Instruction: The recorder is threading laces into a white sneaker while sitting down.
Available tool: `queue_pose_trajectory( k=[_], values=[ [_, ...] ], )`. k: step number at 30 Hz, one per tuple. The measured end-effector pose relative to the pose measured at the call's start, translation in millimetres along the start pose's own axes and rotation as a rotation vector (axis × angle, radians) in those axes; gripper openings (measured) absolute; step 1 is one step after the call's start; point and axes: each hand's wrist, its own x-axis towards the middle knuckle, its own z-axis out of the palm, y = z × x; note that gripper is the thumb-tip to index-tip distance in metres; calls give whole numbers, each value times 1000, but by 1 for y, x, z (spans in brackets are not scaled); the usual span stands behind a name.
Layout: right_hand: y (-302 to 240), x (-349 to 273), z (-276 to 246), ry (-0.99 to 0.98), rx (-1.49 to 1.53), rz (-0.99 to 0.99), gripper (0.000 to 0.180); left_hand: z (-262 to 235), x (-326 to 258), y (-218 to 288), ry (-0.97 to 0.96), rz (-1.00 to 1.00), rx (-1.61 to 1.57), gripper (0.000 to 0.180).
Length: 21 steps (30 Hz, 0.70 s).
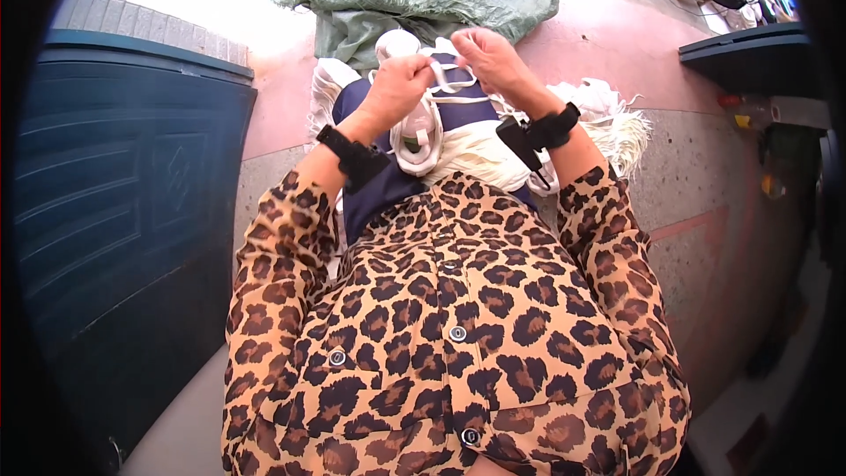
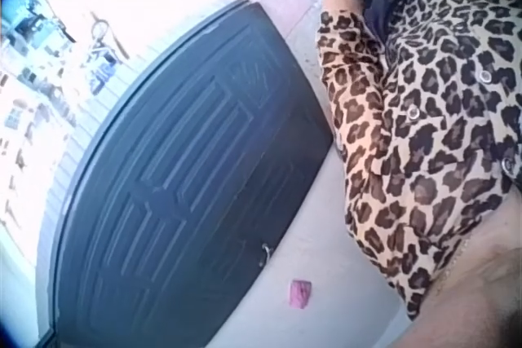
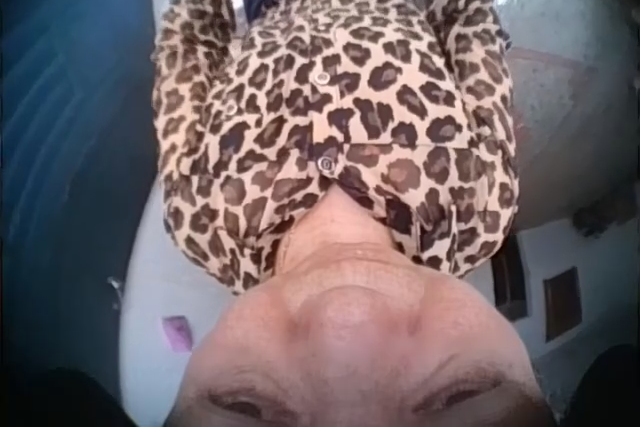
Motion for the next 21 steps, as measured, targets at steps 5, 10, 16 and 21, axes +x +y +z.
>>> queue_pose_trajectory(
  k=[5, 10, 16, 21],
  values=[
    [55, 8, 17, 92, -606, -170, 26, -17, 23, 43, 9, -63, -220, 14],
    [80, 11, 40, 62, -520, -347, 21, -34, 22, 26, 100, -184, -460, 15],
    [75, 16, 45, 90, -734, -335, 19, -42, 16, 23, 157, -260, -552, 16],
    [70, 26, 48, -33, -635, -367, 13, -39, 18, 24, 139, -255, -575, 17]
  ],
)
